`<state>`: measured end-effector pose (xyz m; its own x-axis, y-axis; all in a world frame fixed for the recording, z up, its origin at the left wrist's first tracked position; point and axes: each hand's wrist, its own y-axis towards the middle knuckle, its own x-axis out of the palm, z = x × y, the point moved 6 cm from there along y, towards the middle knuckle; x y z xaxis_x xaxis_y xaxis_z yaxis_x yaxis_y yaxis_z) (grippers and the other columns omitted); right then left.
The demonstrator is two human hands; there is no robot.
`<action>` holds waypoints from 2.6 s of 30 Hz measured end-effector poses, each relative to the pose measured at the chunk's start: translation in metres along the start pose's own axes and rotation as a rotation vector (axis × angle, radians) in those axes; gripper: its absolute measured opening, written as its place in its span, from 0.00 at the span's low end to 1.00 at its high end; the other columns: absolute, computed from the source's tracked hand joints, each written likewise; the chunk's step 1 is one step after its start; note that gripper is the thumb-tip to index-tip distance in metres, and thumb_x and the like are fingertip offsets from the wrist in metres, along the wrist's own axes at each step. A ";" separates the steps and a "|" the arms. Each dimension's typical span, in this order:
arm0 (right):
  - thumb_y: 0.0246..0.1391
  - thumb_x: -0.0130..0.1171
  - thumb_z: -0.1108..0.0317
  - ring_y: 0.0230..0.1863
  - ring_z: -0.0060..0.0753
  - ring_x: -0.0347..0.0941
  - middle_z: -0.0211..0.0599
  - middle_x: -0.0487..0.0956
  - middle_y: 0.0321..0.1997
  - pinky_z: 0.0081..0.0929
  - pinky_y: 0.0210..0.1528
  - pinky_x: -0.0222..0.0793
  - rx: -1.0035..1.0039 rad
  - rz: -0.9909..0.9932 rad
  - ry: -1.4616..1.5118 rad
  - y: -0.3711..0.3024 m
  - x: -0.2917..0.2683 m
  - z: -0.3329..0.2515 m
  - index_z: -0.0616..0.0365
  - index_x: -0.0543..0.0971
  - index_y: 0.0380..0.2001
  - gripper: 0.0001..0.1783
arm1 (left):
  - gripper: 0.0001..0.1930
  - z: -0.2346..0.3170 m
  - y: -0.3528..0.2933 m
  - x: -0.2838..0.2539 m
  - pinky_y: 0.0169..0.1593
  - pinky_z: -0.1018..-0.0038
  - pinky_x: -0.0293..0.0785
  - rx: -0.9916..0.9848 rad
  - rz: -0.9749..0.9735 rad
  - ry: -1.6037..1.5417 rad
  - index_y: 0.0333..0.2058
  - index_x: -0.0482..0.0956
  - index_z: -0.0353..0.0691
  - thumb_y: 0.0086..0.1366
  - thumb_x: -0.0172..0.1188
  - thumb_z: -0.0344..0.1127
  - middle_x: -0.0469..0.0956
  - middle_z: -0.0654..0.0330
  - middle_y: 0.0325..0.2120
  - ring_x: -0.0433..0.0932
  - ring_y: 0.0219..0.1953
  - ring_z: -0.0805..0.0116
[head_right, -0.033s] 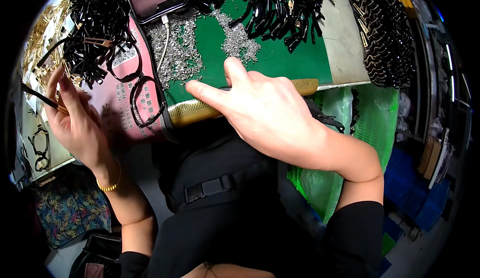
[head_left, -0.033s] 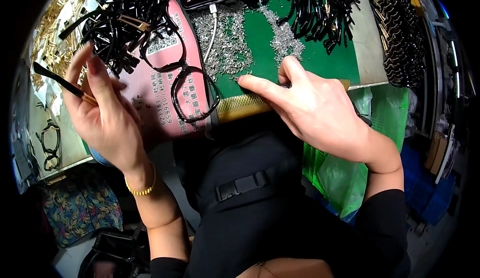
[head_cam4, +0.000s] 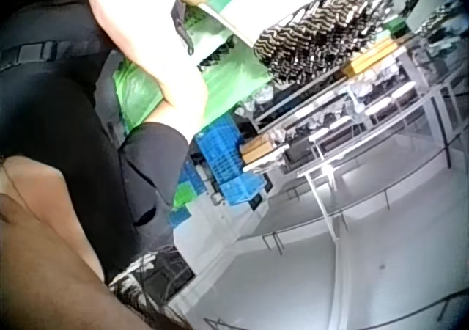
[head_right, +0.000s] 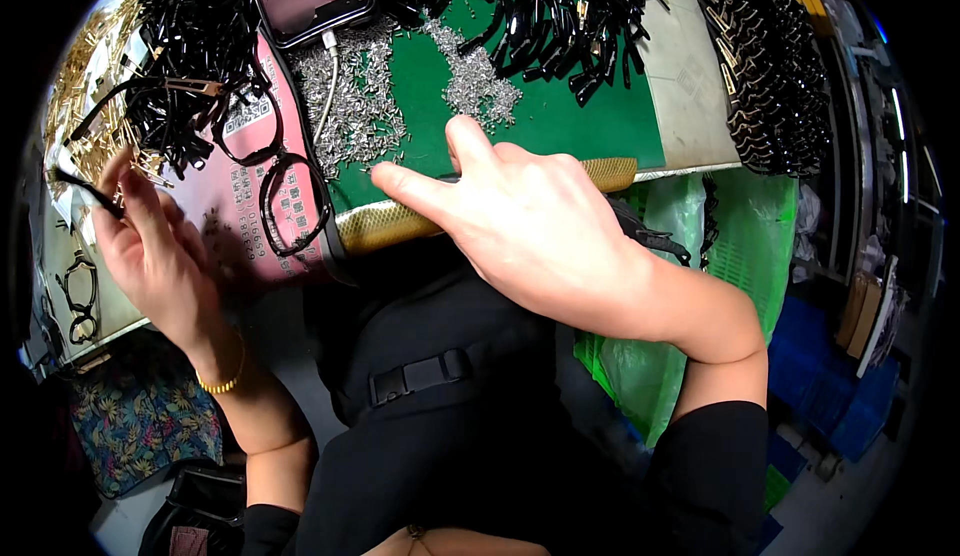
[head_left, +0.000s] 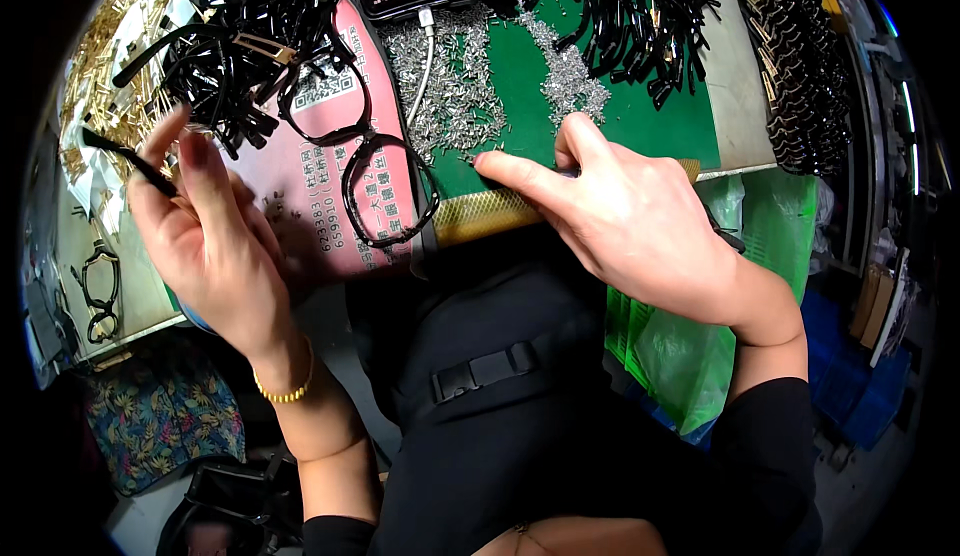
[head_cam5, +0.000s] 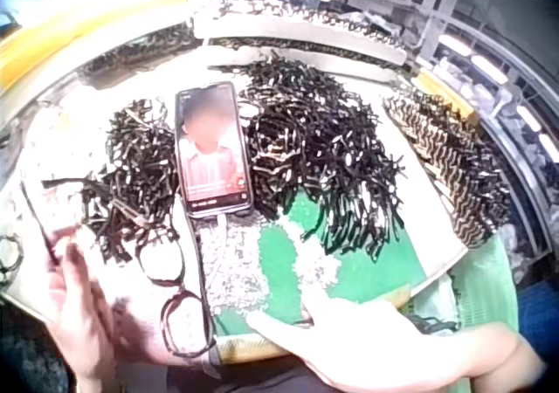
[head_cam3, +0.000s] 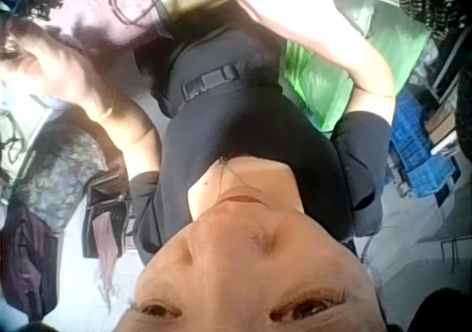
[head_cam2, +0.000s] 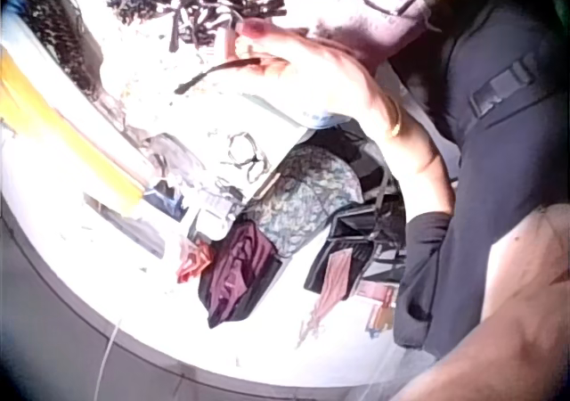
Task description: The person assembles eyeglasses by attaching small metal components to the temples using a wooden tool. The person repeatedly picks up parts, aligns them with the frame, and secures them before placing the assembled glasses aside.
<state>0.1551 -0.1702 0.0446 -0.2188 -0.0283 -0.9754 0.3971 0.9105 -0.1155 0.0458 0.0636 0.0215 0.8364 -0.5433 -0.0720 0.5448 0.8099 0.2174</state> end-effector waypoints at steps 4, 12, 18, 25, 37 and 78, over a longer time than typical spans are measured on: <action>0.58 0.60 0.70 0.29 0.38 0.76 0.38 0.69 0.35 0.36 0.22 0.73 0.006 -0.052 -0.011 0.003 0.003 0.000 0.36 0.75 0.61 0.27 | 0.21 -0.010 -0.025 -0.019 0.20 0.84 0.58 -0.250 -0.102 -0.453 0.57 0.68 0.29 0.80 0.43 0.43 0.69 0.63 0.34 0.60 0.27 0.82; 0.51 0.56 0.74 0.25 0.39 0.77 0.47 0.71 0.37 0.35 0.23 0.74 -0.012 -0.036 -0.008 0.008 0.002 -0.004 0.40 0.73 0.62 0.33 | 0.09 -0.005 -0.049 -0.023 0.47 0.75 0.77 0.192 -0.086 0.424 0.48 0.79 0.28 0.72 0.56 0.24 0.81 0.58 0.40 0.78 0.42 0.71; 0.51 0.57 0.73 0.22 0.33 0.74 0.44 0.71 0.38 0.28 0.21 0.71 -0.028 -0.030 -0.179 0.006 0.007 -0.009 0.34 0.67 0.70 0.40 | 0.06 0.034 -0.076 -0.001 0.65 0.54 0.63 0.536 -0.197 0.552 0.35 0.85 0.43 0.59 0.68 0.26 0.86 0.64 0.35 0.80 0.44 0.64; 0.48 0.60 0.75 0.25 0.35 0.75 0.42 0.71 0.37 0.31 0.21 0.73 -0.044 0.012 -0.109 -0.001 0.002 -0.009 0.33 0.69 0.68 0.42 | 0.17 0.022 -0.097 0.020 0.61 0.53 0.72 0.563 -0.277 0.459 0.37 0.82 0.41 0.48 0.73 0.20 0.86 0.63 0.36 0.82 0.44 0.60; 0.51 0.59 0.77 0.28 0.38 0.76 0.38 0.76 0.49 0.31 0.26 0.76 -0.193 0.016 0.323 0.011 -0.006 -0.037 0.40 0.73 0.64 0.36 | 0.15 0.002 -0.076 -0.011 0.59 0.53 0.76 0.463 -0.412 0.222 0.35 0.79 0.36 0.48 0.73 0.20 0.82 0.56 0.33 0.85 0.40 0.59; 0.50 0.62 0.74 0.28 0.31 0.75 0.26 0.79 0.57 0.26 0.25 0.77 -0.273 -0.065 0.377 0.040 0.009 -0.035 0.48 0.79 0.55 0.26 | 0.13 0.004 -0.065 -0.002 0.58 0.51 0.77 0.473 -0.573 0.405 0.37 0.77 0.35 0.54 0.69 0.17 0.70 0.57 0.37 0.84 0.40 0.58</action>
<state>0.1380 -0.1201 0.0380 -0.5641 0.0170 -0.8255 0.1336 0.9885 -0.0709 0.0082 0.0117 0.0115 0.4445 -0.6475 -0.6190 0.8843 0.2067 0.4187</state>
